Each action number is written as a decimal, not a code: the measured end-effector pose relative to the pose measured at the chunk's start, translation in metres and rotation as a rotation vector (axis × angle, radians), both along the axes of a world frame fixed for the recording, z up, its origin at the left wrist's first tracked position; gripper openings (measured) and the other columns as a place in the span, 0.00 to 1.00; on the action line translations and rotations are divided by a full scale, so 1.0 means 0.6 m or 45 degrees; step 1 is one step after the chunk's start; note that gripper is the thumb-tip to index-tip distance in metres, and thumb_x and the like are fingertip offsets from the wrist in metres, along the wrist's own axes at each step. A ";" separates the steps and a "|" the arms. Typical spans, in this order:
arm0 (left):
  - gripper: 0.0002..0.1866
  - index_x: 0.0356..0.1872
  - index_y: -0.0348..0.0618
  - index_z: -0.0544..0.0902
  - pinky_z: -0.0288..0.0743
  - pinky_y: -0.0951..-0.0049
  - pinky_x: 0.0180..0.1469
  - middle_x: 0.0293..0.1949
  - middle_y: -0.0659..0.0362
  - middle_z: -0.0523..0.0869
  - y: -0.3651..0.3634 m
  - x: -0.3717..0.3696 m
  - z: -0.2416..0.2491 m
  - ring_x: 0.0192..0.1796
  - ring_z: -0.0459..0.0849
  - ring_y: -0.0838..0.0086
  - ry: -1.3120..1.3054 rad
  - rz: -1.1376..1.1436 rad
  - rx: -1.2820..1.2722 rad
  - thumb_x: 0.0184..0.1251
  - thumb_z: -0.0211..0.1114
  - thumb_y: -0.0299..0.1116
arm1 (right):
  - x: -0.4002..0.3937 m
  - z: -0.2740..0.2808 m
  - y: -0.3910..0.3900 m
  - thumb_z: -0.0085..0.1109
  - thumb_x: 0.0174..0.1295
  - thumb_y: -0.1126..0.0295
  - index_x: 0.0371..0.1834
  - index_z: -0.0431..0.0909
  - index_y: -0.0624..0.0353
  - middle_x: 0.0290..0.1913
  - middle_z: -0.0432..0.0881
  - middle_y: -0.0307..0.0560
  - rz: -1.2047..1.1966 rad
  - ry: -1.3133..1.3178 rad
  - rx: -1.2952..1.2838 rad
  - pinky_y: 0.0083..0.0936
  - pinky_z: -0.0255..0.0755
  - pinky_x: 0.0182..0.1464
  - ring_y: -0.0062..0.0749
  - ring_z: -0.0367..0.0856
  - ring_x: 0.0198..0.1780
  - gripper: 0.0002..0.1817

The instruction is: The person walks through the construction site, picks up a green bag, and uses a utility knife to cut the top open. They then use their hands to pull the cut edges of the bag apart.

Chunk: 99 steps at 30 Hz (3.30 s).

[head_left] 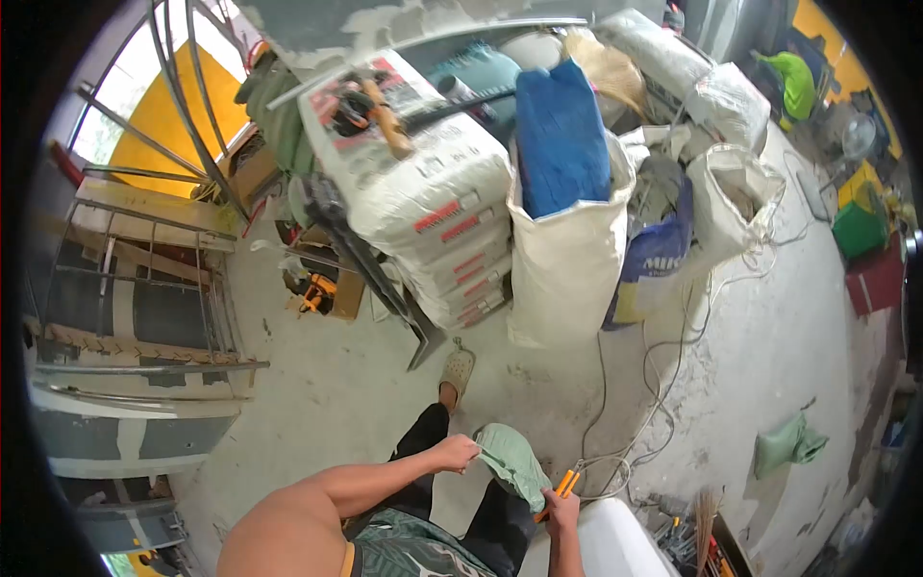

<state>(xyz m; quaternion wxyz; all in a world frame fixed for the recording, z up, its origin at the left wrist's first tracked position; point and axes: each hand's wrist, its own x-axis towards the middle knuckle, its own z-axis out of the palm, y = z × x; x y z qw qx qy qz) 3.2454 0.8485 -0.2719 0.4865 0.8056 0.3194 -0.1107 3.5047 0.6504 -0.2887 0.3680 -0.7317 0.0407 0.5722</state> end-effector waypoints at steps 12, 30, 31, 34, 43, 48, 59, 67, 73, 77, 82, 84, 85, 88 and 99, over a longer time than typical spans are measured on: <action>0.16 0.30 0.35 0.81 0.65 0.75 0.19 0.15 0.63 0.75 0.215 -0.158 0.777 0.14 0.70 0.82 -1.037 0.310 0.132 0.76 0.57 0.36 | -0.067 0.741 0.257 0.72 0.52 0.75 0.30 0.74 0.56 0.24 0.74 0.32 0.093 -0.343 1.065 0.17 0.66 0.29 0.18 0.71 0.25 0.12; 0.12 0.31 0.38 0.76 0.74 0.70 0.31 0.15 0.68 0.63 0.642 -0.244 0.925 0.16 0.61 0.80 -1.180 0.950 -0.554 0.73 0.57 0.34 | -0.136 0.854 0.922 0.68 0.56 0.69 0.33 0.83 0.62 0.26 0.79 0.39 0.238 -0.541 1.210 0.25 0.66 0.28 0.23 0.74 0.25 0.08; 0.12 0.31 0.38 0.76 0.74 0.70 0.31 0.15 0.68 0.63 0.658 -0.247 0.924 0.16 0.61 0.80 -1.179 0.941 -0.567 0.73 0.57 0.34 | -0.140 0.843 0.936 0.68 0.55 0.70 0.33 0.84 0.63 0.27 0.80 0.40 0.309 -0.637 1.206 0.24 0.66 0.28 0.24 0.75 0.25 0.08; 0.13 0.30 0.39 0.75 0.71 0.72 0.29 0.16 0.68 0.64 0.695 -0.250 0.915 0.16 0.61 0.79 -1.197 0.962 -0.547 0.74 0.56 0.34 | -0.145 0.852 0.962 0.67 0.54 0.72 0.32 0.86 0.66 0.27 0.82 0.42 0.374 -0.727 1.154 0.25 0.69 0.29 0.25 0.78 0.26 0.07; 0.13 0.31 0.41 0.77 0.69 0.71 0.29 0.14 0.71 0.60 0.742 -0.245 0.918 0.15 0.58 0.80 -1.188 1.011 -0.512 0.74 0.58 0.39 | -0.087 0.899 1.006 0.71 0.58 0.69 0.42 0.77 0.69 0.31 0.82 0.48 0.046 -0.270 1.169 0.27 0.74 0.26 0.28 0.79 0.25 0.16; 0.17 0.33 0.42 0.78 0.74 0.70 0.31 0.13 0.73 0.59 0.761 -0.239 0.894 0.14 0.60 0.80 -1.219 1.153 -0.594 0.74 0.60 0.47 | -0.046 0.857 0.972 0.71 0.60 0.66 0.39 0.75 0.67 0.30 0.84 0.51 0.158 -0.555 1.184 0.27 0.76 0.24 0.30 0.80 0.22 0.17; 0.21 0.49 0.38 0.79 0.76 0.74 0.37 0.28 0.66 0.76 0.571 -0.241 0.792 0.30 0.78 0.78 -1.177 1.440 0.481 0.73 0.63 0.48 | 0.096 0.438 0.585 0.51 0.71 0.61 0.36 0.67 0.58 0.21 0.72 0.42 0.628 -0.246 0.594 0.29 0.71 0.19 0.31 0.76 0.17 0.12; 0.11 0.40 0.41 0.83 0.73 0.77 0.37 0.33 0.64 0.82 0.440 -0.182 0.612 0.31 0.77 0.80 -0.777 1.642 0.192 0.70 0.65 0.39 | 0.196 0.082 0.323 0.48 0.69 0.67 0.42 0.70 0.67 0.25 0.81 0.59 0.944 -0.162 -0.033 0.43 0.77 0.20 0.48 0.83 0.20 0.11; 0.18 0.37 0.40 0.85 0.74 0.70 0.33 0.24 0.58 0.85 0.299 -0.282 0.382 0.28 0.82 0.75 0.166 1.237 -0.026 0.68 0.66 0.47 | 0.227 0.052 0.324 0.48 0.72 0.64 0.27 0.73 0.69 0.20 0.78 0.53 0.740 -0.368 -0.043 0.38 0.76 0.18 0.41 0.81 0.17 0.19; 0.22 0.32 0.38 0.81 0.77 0.64 0.30 0.22 0.56 0.82 0.126 -0.445 0.203 0.24 0.81 0.67 0.648 1.506 -0.511 0.68 0.63 0.51 | 0.227 0.061 0.379 0.47 0.75 0.59 0.35 0.75 0.63 0.22 0.78 0.47 0.683 -0.446 0.035 0.34 0.75 0.18 0.33 0.78 0.17 0.18; 0.15 0.32 0.44 0.78 0.77 0.65 0.31 0.25 0.60 0.79 0.009 -0.437 0.223 0.28 0.79 0.70 0.467 2.163 -0.744 0.68 0.66 0.45 | 0.208 0.113 0.430 0.51 0.74 0.55 0.30 0.74 0.62 0.18 0.77 0.44 0.873 -0.705 0.148 0.31 0.73 0.16 0.31 0.77 0.16 0.21; 0.15 0.32 0.44 0.77 0.77 0.65 0.32 0.26 0.60 0.79 0.013 -0.429 0.214 0.28 0.80 0.70 0.393 2.151 -0.729 0.68 0.66 0.45 | 0.198 0.132 0.439 0.52 0.74 0.54 0.30 0.74 0.62 0.18 0.76 0.44 0.876 -0.706 0.145 0.30 0.73 0.16 0.30 0.77 0.15 0.22; 0.15 0.31 0.44 0.77 0.77 0.66 0.32 0.26 0.60 0.79 0.014 -0.422 0.206 0.28 0.80 0.70 0.316 2.140 -0.713 0.69 0.65 0.44 | 0.195 0.141 0.443 0.52 0.73 0.53 0.30 0.75 0.63 0.17 0.76 0.44 0.881 -0.709 0.144 0.30 0.73 0.16 0.30 0.77 0.15 0.22; 0.15 0.37 0.41 0.80 0.78 0.71 0.32 0.28 0.61 0.81 0.043 -0.385 0.198 0.27 0.80 0.75 0.113 2.180 -0.654 0.67 0.67 0.45 | 0.185 0.164 0.451 0.54 0.72 0.51 0.30 0.75 0.62 0.17 0.76 0.44 0.968 -0.728 0.080 0.30 0.73 0.16 0.31 0.77 0.15 0.23; 0.18 0.42 0.42 0.80 0.77 0.73 0.31 0.30 0.62 0.82 0.144 -0.340 0.234 0.27 0.80 0.78 0.167 1.878 -0.547 0.68 0.69 0.48 | 0.213 0.044 0.364 0.57 0.70 0.55 0.31 0.74 0.65 0.17 0.77 0.47 0.651 -0.349 -0.010 0.36 0.76 0.18 0.37 0.79 0.16 0.21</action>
